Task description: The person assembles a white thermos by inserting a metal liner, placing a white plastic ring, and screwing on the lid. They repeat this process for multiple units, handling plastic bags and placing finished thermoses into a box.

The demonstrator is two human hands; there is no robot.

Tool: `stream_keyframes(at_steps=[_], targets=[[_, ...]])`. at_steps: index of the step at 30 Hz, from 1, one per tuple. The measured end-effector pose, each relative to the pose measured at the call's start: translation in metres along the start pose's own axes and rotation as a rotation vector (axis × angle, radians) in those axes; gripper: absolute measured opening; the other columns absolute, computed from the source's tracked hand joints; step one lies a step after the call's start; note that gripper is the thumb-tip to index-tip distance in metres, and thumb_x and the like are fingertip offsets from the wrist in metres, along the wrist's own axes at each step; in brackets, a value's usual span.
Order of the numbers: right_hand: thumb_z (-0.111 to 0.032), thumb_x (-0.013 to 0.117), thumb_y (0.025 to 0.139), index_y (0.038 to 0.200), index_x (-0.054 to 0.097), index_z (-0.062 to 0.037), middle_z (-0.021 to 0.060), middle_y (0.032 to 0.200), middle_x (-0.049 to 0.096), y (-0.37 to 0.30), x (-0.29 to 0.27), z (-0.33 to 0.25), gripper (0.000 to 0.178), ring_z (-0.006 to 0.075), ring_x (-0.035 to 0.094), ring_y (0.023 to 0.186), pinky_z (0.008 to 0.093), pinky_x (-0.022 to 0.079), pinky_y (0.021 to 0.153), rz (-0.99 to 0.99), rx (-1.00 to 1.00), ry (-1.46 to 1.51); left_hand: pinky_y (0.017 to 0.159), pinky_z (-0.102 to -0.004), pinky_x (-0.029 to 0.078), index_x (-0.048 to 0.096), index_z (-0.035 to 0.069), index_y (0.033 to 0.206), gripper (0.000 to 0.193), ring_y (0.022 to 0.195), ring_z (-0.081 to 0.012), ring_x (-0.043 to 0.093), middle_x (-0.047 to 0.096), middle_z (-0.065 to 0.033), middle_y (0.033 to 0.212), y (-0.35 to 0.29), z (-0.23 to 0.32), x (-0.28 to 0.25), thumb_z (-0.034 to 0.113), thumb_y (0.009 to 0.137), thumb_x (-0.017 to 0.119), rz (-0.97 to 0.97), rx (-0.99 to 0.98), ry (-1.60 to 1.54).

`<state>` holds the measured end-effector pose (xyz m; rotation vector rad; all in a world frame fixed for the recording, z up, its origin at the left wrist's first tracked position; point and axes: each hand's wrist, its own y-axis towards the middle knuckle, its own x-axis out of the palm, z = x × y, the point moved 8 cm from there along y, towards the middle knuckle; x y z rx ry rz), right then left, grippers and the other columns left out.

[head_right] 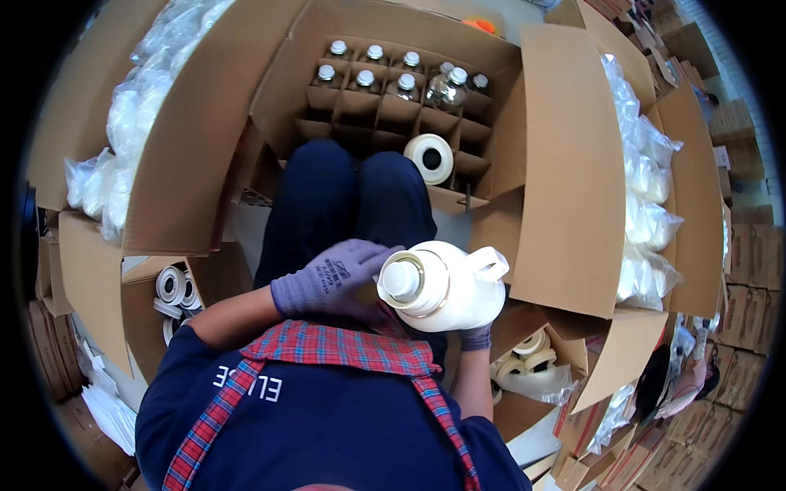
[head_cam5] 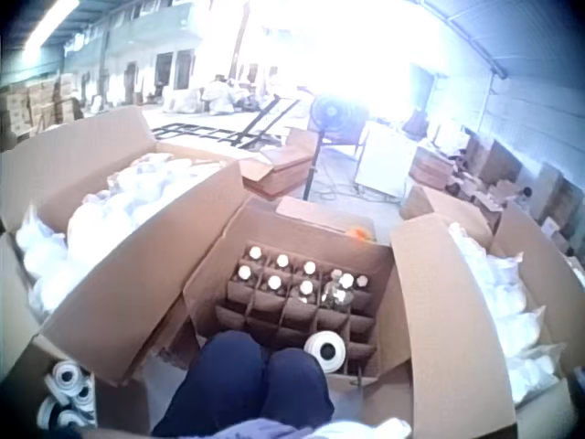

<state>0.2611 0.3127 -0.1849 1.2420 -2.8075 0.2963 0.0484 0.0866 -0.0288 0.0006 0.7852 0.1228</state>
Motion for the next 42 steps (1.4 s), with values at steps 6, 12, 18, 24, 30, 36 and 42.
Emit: stream_keyframes(at_steps=[6, 12, 18, 24, 30, 36, 42], targets=[[-0.019, 0.082, 0.081, 0.136, 0.055, -0.0041, 0.0117, 0.129, 0.064, -0.004, 0.001, -0.032, 0.063, 0.0241, 0.062, 0.117, 0.0417, 0.050, 0.102, 0.084, -0.223, -0.469, 0.087, -0.0396, 0.056, 0.062, 0.011, 0.128, 0.040, 0.096, -0.0305, 0.068, 0.067, -0.0137, 0.110, -0.036, -0.034, -0.022, 0.019, 0.089, 0.067, 0.020, -0.373, 0.180], [-0.013, 0.065, 0.096, 0.141, 0.050, -0.0036, 0.0132, 0.135, 0.060, -0.012, 0.001, -0.019, 0.048, 0.0243, 0.059, 0.122, 0.0398, 0.047, 0.105, 0.062, 0.101, 0.269, 0.082, -0.0403, 0.057, 0.059, 0.004, 0.129, 0.042, 0.092, -0.0339, 0.069, 0.064, -0.0215, 0.117, -0.039, -0.008, -0.078, 0.013, 0.089, 0.060, 0.199, -0.454, 0.349], [-0.011, 0.060, 0.099, 0.143, 0.049, -0.0033, 0.0143, 0.137, 0.059, -0.032, 0.025, -0.030, 0.046, 0.0243, 0.058, 0.124, 0.0379, 0.047, 0.106, -0.004, 0.308, 0.539, 0.104, -0.0375, 0.046, 0.055, 0.003, 0.140, 0.046, 0.121, -0.0283, 0.061, 0.058, -0.0166, 0.139, -0.088, -0.070, -0.083, 0.019, 0.096, 0.050, 0.290, -0.268, -0.180], [-0.010, 0.060, 0.099, 0.143, 0.048, -0.0030, 0.0148, 0.137, 0.059, -0.035, 0.064, -0.066, 0.047, 0.0242, 0.057, 0.125, 0.0364, 0.047, 0.106, -0.094, 0.227, 0.297, 0.111, -0.0399, 0.042, 0.042, 0.006, 0.150, 0.070, 0.129, -0.0311, 0.055, 0.056, -0.0140, 0.142, -0.098, -0.092, -0.045, 0.050, 0.097, 0.056, 0.811, -0.335, -1.158], [-0.010, 0.060, 0.098, 0.144, 0.048, -0.0028, 0.0153, 0.138, 0.058, 0.043, 0.126, -0.152, 0.048, 0.0241, 0.057, 0.126, 0.0350, 0.046, 0.106, -0.453, 0.041, -0.042, 0.105, -0.0392, 0.045, 0.037, 0.007, 0.150, 0.076, 0.122, -0.0230, 0.056, 0.054, -0.0145, 0.138, -0.103, -0.025, -0.126, 0.024, 0.087, 0.076, 0.545, -0.092, -0.882], [-0.007, 0.062, 0.095, 0.140, 0.053, -0.0013, 0.0168, 0.134, 0.061, 0.052, 0.170, -0.214, 0.047, 0.0227, 0.058, 0.124, 0.0341, 0.046, 0.107, -0.541, -0.122, -0.334, 0.111, -0.0455, 0.041, 0.039, 0.007, 0.151, 0.093, 0.131, -0.0306, 0.051, 0.044, -0.0161, 0.149, -0.117, -0.020, -0.125, 0.019, 0.072, 0.087, 0.561, 0.005, -0.922], [-0.025, 0.068, 0.087, 0.117, 0.065, 0.0024, 0.0239, 0.093, 0.069, 0.099, 0.202, -0.255, 0.041, 0.0350, 0.070, 0.086, 0.0402, 0.054, 0.081, -0.307, -0.209, -0.804, 0.109, -0.0493, 0.043, 0.060, 0.009, 0.131, 0.060, 0.134, -0.0405, 0.046, 0.048, -0.0220, 0.142, -0.122, 0.017, -0.046, 0.025, 0.078, 0.084, 0.831, 0.274, 0.249]])
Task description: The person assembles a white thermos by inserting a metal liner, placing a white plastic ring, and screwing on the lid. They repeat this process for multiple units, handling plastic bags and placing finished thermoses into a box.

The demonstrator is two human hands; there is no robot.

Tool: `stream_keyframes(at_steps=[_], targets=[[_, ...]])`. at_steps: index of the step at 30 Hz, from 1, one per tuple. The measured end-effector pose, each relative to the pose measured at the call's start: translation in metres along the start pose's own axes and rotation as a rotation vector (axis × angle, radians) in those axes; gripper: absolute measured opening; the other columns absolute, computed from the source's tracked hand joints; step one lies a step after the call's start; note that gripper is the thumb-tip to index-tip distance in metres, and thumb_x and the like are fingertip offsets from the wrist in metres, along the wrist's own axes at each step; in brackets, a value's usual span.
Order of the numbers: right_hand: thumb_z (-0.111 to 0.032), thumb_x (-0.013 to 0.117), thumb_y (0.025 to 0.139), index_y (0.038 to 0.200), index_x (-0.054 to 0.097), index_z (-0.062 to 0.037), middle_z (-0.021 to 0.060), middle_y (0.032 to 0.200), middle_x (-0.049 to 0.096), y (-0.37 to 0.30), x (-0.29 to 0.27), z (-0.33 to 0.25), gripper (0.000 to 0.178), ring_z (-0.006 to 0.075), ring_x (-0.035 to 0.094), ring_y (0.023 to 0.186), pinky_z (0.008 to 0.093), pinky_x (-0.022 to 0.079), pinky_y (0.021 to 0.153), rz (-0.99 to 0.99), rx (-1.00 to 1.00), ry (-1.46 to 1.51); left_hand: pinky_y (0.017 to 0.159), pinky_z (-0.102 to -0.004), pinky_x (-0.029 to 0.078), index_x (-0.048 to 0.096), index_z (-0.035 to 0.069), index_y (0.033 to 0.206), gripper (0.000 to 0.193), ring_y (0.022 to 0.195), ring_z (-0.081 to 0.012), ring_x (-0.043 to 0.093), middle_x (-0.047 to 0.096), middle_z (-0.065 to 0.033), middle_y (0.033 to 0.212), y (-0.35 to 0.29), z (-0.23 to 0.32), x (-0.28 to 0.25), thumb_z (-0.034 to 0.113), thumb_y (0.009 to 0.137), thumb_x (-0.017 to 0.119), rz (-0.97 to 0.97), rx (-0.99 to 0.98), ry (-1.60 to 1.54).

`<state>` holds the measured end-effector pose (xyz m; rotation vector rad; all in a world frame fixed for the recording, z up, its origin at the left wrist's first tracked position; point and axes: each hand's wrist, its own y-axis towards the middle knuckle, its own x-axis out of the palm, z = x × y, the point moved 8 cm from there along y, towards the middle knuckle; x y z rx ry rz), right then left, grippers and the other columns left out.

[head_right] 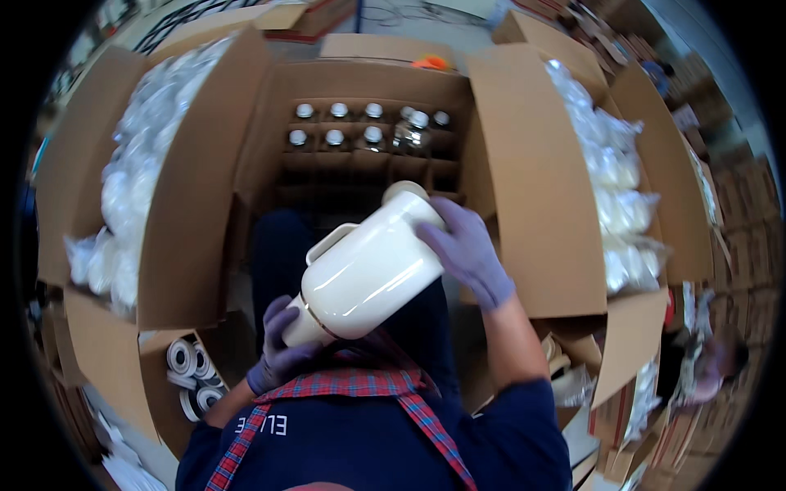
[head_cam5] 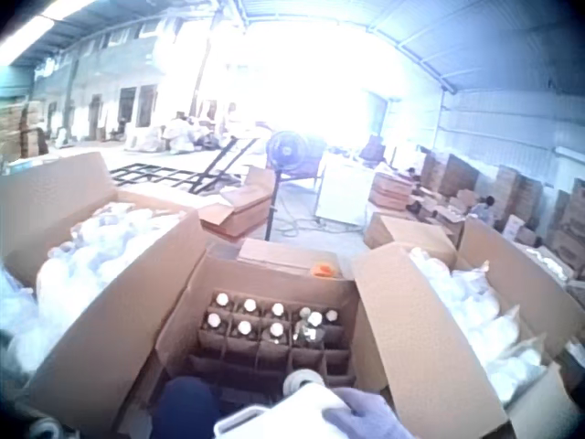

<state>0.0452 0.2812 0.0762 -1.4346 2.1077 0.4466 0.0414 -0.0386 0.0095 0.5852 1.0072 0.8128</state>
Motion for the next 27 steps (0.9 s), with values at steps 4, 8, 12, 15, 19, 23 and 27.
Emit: stream_keyframes(at_steps=[4, 8, 12, 15, 19, 23, 27], targets=[[-0.035, 0.071, 0.090, 0.130, 0.061, -0.0035, 0.0203, 0.097, 0.072, 0.017, 0.056, -0.039, 0.052, 0.0343, 0.072, 0.086, 0.0422, 0.055, 0.082, -0.088, -0.432, -0.458, 0.098, -0.0458, 0.051, 0.070, 0.013, 0.106, 0.032, 0.129, -0.0364, 0.050, 0.053, -0.0179, 0.136, -0.049, -0.014, 0.054, 0.019, 0.077, 0.082, -0.538, 0.105, -0.231], [-0.028, 0.064, 0.096, 0.125, 0.065, -0.0044, 0.0191, 0.102, 0.072, 0.077, 0.042, -0.065, 0.038, 0.0332, 0.071, 0.092, 0.0421, 0.055, 0.083, 0.011, -0.530, 0.063, 0.094, -0.0411, 0.051, 0.070, 0.006, 0.104, 0.023, 0.111, -0.0317, 0.063, 0.064, -0.0193, 0.118, 0.069, -0.058, -0.018, -0.003, 0.084, 0.062, -0.293, -0.130, -0.203], [-0.044, 0.059, 0.095, 0.130, 0.061, -0.0042, 0.0245, 0.116, 0.067, 0.173, -0.014, 0.094, 0.053, 0.0367, 0.065, 0.109, 0.0471, 0.051, 0.094, 0.274, -0.056, -0.187, 0.094, -0.0359, 0.050, 0.068, -0.002, 0.105, 0.024, 0.110, -0.0263, 0.063, 0.066, -0.0195, 0.114, 0.082, -0.131, -0.046, -0.006, 0.085, 0.054, 0.194, -0.636, -0.216], [-0.058, 0.061, 0.089, 0.148, 0.045, -0.0068, 0.0273, 0.144, 0.048, 0.196, 0.046, 0.273, 0.080, 0.0417, 0.047, 0.134, 0.0471, 0.039, 0.112, 0.122, 0.424, -0.454, 0.098, -0.0345, 0.047, 0.067, -0.004, 0.111, 0.026, 0.111, -0.0251, 0.062, 0.066, -0.0176, 0.117, 0.077, -0.157, -0.005, -0.001, 0.088, 0.056, 0.151, -0.717, -0.302], [-0.073, 0.065, 0.079, 0.142, 0.053, -0.0079, 0.0259, 0.143, 0.050, 0.185, 0.119, 0.376, 0.091, 0.0431, 0.041, 0.137, 0.0486, 0.033, 0.115, 0.071, 0.475, -0.494, 0.098, -0.0325, 0.048, 0.067, -0.004, 0.118, 0.028, 0.109, -0.0192, 0.062, 0.067, -0.0117, 0.117, 0.069, -0.196, 0.024, 0.006, 0.094, 0.056, 0.253, -0.963, -0.426], [-0.062, 0.072, 0.080, 0.108, 0.067, -0.0030, 0.0229, 0.121, 0.060, 0.181, 0.115, 0.354, 0.066, 0.0424, 0.049, 0.122, 0.0509, 0.039, 0.106, 0.097, 0.368, -0.390, 0.097, -0.0302, 0.048, 0.067, -0.003, 0.119, 0.027, 0.109, -0.0180, 0.062, 0.067, -0.0110, 0.118, 0.065, -0.236, 0.043, 0.008, 0.096, 0.058, 0.117, -1.027, -0.368], [-0.048, 0.076, 0.084, 0.093, 0.060, -0.0012, 0.0235, 0.107, 0.061, 0.165, 0.112, 0.351, 0.051, 0.0411, 0.057, 0.103, 0.0494, 0.046, 0.090, 0.235, 0.269, -0.267, 0.099, -0.0304, 0.047, 0.062, -0.003, 0.128, 0.038, 0.112, -0.0208, 0.062, 0.066, -0.0126, 0.122, 0.092, -0.284, 0.097, 0.016, 0.095, 0.066, -0.114, -1.045, -0.378]])
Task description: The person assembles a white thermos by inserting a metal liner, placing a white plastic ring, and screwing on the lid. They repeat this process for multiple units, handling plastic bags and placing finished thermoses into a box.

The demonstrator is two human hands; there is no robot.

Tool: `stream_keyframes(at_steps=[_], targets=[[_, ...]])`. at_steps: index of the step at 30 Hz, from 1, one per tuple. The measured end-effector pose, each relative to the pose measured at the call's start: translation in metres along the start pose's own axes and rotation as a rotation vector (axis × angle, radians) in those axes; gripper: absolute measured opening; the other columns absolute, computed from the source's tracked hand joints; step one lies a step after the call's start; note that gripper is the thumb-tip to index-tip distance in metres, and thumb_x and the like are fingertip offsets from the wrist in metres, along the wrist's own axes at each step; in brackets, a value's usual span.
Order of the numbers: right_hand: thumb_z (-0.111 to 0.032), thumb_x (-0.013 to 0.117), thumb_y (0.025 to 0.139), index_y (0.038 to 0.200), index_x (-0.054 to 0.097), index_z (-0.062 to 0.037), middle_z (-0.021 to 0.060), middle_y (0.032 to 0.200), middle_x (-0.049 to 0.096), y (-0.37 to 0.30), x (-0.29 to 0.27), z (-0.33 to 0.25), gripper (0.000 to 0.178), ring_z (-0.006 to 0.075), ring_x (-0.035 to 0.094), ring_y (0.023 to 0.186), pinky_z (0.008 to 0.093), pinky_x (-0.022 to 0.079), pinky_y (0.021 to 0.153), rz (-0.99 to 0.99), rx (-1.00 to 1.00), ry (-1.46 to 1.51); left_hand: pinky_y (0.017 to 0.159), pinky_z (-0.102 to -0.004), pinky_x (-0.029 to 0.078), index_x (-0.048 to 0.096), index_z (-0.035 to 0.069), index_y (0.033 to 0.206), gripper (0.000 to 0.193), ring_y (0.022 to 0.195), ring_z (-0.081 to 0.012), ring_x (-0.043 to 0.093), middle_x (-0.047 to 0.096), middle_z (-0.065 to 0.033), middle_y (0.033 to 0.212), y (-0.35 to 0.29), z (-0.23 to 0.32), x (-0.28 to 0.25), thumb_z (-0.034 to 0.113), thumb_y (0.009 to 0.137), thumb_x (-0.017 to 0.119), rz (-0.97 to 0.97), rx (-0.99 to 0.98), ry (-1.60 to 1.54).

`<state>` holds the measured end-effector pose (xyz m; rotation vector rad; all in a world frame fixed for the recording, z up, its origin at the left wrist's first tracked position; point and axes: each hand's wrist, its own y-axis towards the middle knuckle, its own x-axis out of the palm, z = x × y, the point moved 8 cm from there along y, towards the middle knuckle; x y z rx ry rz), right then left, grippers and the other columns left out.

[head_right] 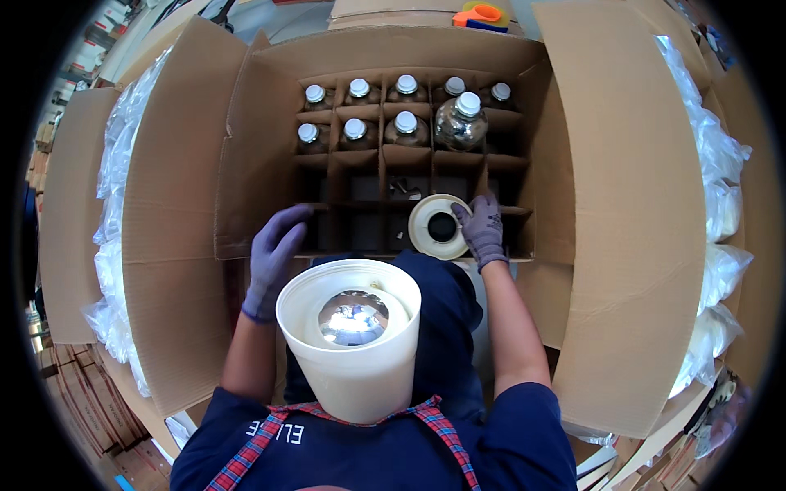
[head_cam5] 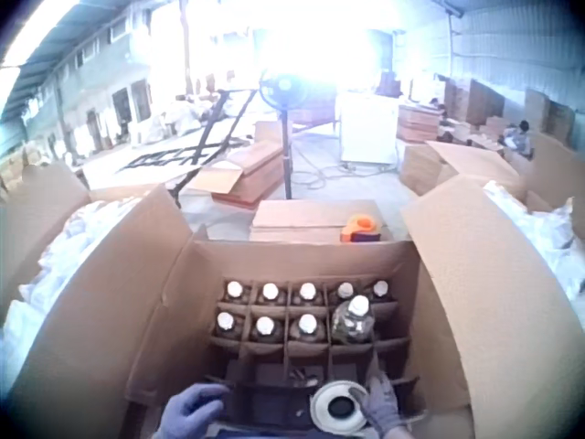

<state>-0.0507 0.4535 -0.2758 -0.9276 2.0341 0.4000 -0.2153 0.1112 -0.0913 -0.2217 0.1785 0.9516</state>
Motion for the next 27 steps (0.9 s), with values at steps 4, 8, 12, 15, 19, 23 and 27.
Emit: stream_keyframes(at_steps=[4, 8, 12, 15, 19, 23, 27], targets=[[-0.039, 0.078, 0.086, 0.092, 0.057, -0.0012, 0.0174, 0.081, 0.062, -0.004, -0.042, -0.038, 0.044, 0.0343, 0.061, 0.074, 0.0434, 0.050, 0.072, 0.109, 0.069, 0.146, 0.109, -0.0355, 0.041, 0.044, -0.002, 0.146, 0.073, 0.129, -0.0266, 0.053, 0.055, -0.0208, 0.138, 0.057, -0.047, 0.053, 0.029, 0.089, 0.076, -0.217, -0.169, -0.094], [-0.022, 0.078, 0.089, 0.098, 0.059, -0.0019, 0.0035, 0.085, 0.062, -0.006, -0.103, -0.137, 0.029, 0.0102, 0.057, 0.079, 0.0281, 0.049, 0.071, 0.243, -0.123, 0.770, 0.115, -0.0370, 0.035, 0.028, -0.001, 0.156, 0.093, 0.138, -0.0284, 0.045, 0.045, -0.0225, 0.149, 0.064, -0.003, 0.095, 0.035, 0.087, 0.079, -0.442, -0.243, -0.375], [-0.015, 0.063, 0.098, 0.125, 0.060, 0.0030, 0.0093, 0.105, 0.066, -0.011, -0.145, -0.224, 0.033, 0.0126, 0.060, 0.093, 0.0277, 0.051, 0.086, 0.107, -0.094, 0.956, 0.115, -0.0340, 0.034, 0.022, 0.000, 0.158, 0.096, 0.140, -0.0236, 0.042, 0.040, -0.0147, 0.154, 0.051, 0.094, 0.069, 0.024, 0.085, 0.078, -0.529, 0.012, -0.912], [-0.015, 0.056, 0.101, 0.123, 0.062, 0.0035, 0.0144, 0.112, 0.068, -0.007, -0.165, -0.267, 0.029, 0.0194, 0.065, 0.099, 0.0316, 0.051, 0.091, -0.156, -0.421, 0.885, 0.121, -0.0430, 0.025, 0.016, 0.004, 0.160, 0.120, 0.149, -0.0316, 0.030, 0.030, -0.0194, 0.160, 0.028, 0.146, 0.019, 0.022, 0.067, 0.090, -0.416, 0.527, -0.422], [-0.014, 0.057, 0.096, 0.120, 0.064, 0.0024, 0.0219, 0.114, 0.069, -0.054, -0.164, -0.320, 0.030, 0.0334, 0.068, 0.108, 0.0383, 0.053, 0.096, -0.590, -0.644, 0.375, 0.115, -0.0475, 0.034, 0.051, 0.003, 0.138, 0.092, 0.143, -0.0397, 0.038, 0.044, -0.0244, 0.150, -0.002, 0.168, -0.013, 0.030, 0.061, 0.093, -0.190, 0.800, 0.260], [-0.047, 0.042, 0.107, 0.132, 0.061, 0.0008, 0.0143, 0.123, 0.068, -0.093, -0.147, -0.292, 0.057, 0.0215, 0.063, 0.116, 0.0333, 0.047, 0.103, -0.577, -0.493, 0.833, 0.112, -0.0412, 0.040, 0.052, -0.001, 0.138, 0.082, 0.132, -0.0302, 0.053, 0.054, -0.0193, 0.143, -0.027, 0.113, -0.001, 0.019, 0.066, 0.085, -0.352, 0.111, -0.131], [-0.061, 0.062, 0.090, 0.130, 0.063, 0.0039, 0.0193, 0.126, 0.066, -0.128, -0.137, -0.281, 0.076, 0.0280, 0.059, 0.124, 0.0389, 0.042, 0.109, -0.572, -0.472, 1.105, 0.113, -0.0412, 0.038, 0.053, -0.004, 0.141, 0.092, 0.131, -0.0291, 0.053, 0.057, -0.0190, 0.140, -0.058, 0.097, 0.001, 0.043, 0.069, 0.085, -0.591, 0.169, -0.583]])
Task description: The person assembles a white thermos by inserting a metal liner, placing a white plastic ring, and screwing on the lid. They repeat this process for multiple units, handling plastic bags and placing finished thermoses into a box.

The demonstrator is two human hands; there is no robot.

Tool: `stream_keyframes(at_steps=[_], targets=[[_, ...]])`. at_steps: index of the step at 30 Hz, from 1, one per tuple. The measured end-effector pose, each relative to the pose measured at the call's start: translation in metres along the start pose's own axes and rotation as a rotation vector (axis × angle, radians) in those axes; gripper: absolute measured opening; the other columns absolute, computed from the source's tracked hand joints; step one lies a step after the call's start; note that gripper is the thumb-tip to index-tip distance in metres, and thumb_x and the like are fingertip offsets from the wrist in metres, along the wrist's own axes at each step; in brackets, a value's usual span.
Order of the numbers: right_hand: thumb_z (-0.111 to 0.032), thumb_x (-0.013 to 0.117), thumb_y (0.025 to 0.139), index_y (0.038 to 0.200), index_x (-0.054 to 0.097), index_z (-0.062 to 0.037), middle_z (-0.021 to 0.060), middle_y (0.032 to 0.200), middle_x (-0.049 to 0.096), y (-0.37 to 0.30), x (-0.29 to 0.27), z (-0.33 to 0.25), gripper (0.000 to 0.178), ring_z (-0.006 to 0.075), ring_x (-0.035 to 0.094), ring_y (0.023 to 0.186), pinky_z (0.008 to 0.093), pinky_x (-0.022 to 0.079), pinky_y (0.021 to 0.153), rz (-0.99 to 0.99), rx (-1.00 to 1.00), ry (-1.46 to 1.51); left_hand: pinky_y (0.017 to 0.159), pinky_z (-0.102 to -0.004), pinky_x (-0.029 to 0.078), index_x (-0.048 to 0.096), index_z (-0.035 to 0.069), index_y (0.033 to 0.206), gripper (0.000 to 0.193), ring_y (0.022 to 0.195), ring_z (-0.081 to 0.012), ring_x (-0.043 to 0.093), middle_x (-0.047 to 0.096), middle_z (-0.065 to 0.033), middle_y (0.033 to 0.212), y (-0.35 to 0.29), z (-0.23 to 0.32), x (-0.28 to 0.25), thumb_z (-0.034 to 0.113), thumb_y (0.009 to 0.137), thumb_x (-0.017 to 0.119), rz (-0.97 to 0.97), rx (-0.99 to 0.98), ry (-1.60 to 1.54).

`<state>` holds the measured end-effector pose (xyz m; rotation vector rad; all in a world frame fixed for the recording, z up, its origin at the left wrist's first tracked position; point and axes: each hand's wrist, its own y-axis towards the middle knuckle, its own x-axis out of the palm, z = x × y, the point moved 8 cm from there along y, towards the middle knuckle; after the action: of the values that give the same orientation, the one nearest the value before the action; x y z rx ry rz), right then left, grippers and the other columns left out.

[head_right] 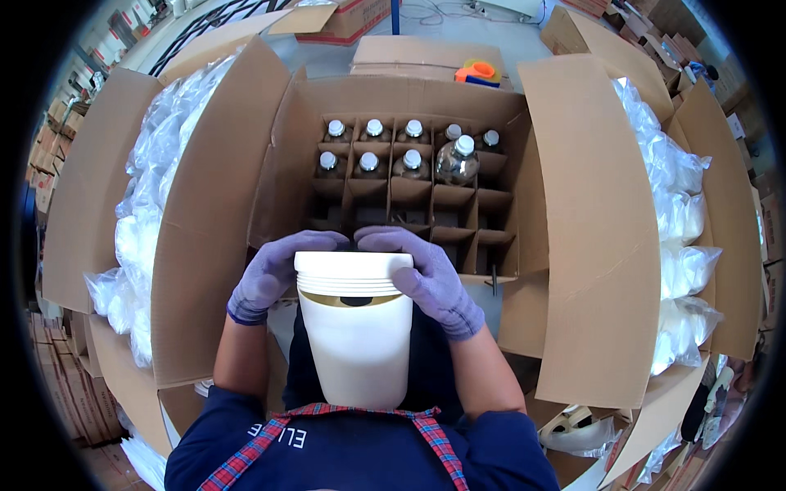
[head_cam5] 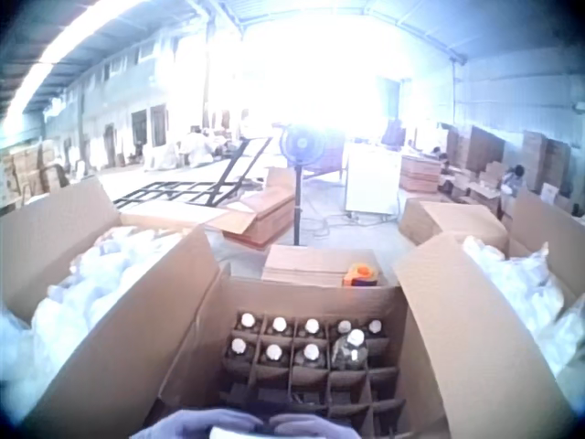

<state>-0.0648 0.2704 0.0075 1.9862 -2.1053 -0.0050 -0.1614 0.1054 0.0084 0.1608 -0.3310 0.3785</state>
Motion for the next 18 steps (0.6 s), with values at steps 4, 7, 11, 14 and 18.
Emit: stream_keyframes(at_steps=[4, 7, 11, 14, 18], targets=[[-0.042, 0.074, 0.078, 0.117, 0.071, 0.0031, 0.0188, 0.122, 0.068, 0.008, -0.006, 0.002, 0.060, 0.0302, 0.062, 0.119, 0.0420, 0.040, 0.111, -0.028, -0.125, 0.074, 0.114, -0.0509, 0.036, 0.067, -0.003, 0.124, 0.072, 0.126, -0.0369, 0.057, 0.063, -0.0236, 0.130, 0.005, 0.011, 0.008, 0.050, 0.078, 0.080, 0.065, 0.182, 0.233], [-0.033, 0.077, 0.070, 0.110, 0.075, 0.0018, 0.0187, 0.117, 0.070, 0.011, -0.010, -0.007, 0.053, 0.0315, 0.064, 0.116, 0.0449, 0.039, 0.113, -0.103, -0.231, 0.003, 0.114, -0.0560, 0.033, 0.074, -0.001, 0.111, 0.058, 0.116, -0.0409, 0.061, 0.069, -0.0269, 0.117, 0.014, 0.016, 0.007, 0.045, 0.077, 0.079, 0.007, 0.331, 0.254], [-0.032, 0.078, 0.067, 0.102, 0.077, 0.0010, 0.0180, 0.109, 0.072, 0.007, -0.003, -0.016, 0.048, 0.0331, 0.065, 0.111, 0.0499, 0.038, 0.113, -0.136, -0.298, -0.039, 0.113, -0.0561, 0.034, 0.076, -0.002, 0.104, 0.057, 0.113, -0.0427, 0.063, 0.069, -0.0263, 0.116, 0.010, 0.023, 0.017, 0.048, 0.076, 0.077, -0.032, 0.358, 0.316], [-0.035, 0.078, 0.071, 0.104, 0.076, 0.0006, 0.0180, 0.109, 0.072, -0.003, 0.002, -0.016, 0.049, 0.0326, 0.065, 0.111, 0.0501, 0.038, 0.113, -0.139, -0.300, -0.047, 0.111, -0.0574, 0.034, 0.076, -0.001, 0.104, 0.054, 0.113, -0.0425, 0.063, 0.069, -0.0263, 0.115, 0.002, 0.018, 0.023, 0.047, 0.081, 0.071, -0.016, 0.363, 0.328], [-0.056, 0.064, 0.085, 0.129, 0.062, -0.0001, 0.0221, 0.134, 0.058, -0.026, 0.037, -0.083, 0.071, 0.0402, 0.056, 0.124, 0.0520, 0.035, 0.113, -0.087, -0.421, -0.497, 0.112, -0.0451, 0.037, 0.069, 0.002, 0.121, 0.041, 0.119, -0.0351, 0.060, 0.066, -0.0174, 0.126, 0.009, -0.031, -0.015, 0.024, 0.088, 0.063, 0.244, 0.063, 0.709]])
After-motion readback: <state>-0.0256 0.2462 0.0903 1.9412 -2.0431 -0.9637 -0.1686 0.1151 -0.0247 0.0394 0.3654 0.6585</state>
